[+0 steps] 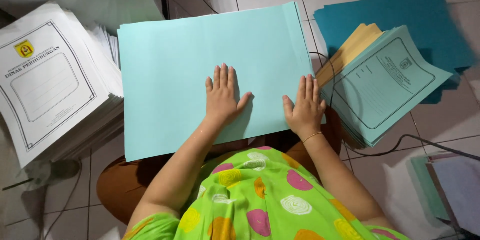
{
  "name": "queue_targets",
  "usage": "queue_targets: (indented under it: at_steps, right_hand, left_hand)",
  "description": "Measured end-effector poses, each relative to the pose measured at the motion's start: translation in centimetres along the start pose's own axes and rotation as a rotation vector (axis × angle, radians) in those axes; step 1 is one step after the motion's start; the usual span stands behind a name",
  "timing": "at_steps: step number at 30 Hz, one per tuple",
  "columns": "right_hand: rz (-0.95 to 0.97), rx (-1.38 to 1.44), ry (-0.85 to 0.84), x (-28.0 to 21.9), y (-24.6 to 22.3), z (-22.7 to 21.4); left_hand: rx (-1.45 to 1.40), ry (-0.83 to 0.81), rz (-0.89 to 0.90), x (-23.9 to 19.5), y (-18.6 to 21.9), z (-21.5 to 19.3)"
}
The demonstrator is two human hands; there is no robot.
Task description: Assembling document sets by picking up light blue folders and placing them onto stacks of white paper.
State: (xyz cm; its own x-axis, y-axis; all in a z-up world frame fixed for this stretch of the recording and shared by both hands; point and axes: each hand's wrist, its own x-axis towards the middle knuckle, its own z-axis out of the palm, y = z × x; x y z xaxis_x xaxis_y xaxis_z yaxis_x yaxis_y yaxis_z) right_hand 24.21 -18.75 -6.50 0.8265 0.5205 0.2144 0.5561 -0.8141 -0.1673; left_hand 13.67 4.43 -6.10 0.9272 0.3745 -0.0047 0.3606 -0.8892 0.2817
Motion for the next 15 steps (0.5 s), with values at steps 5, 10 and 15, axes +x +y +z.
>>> queue_targets:
  at_steps: [5,10,15]
  right_hand:
    - [0.022,0.008,-0.061,-0.5,-0.6,-0.6]
    - [0.022,-0.004,-0.044,-0.5,-0.7,-0.8]
    - [0.03,0.031,-0.065,-0.7,-0.7,-0.9]
  left_hand:
    - [0.039,0.116,-0.129,10.5,-4.4,0.0]
    - [0.045,0.113,-0.19,14.4,-6.3,0.3]
    - [0.073,0.123,-0.069,4.7,-3.5,0.0]
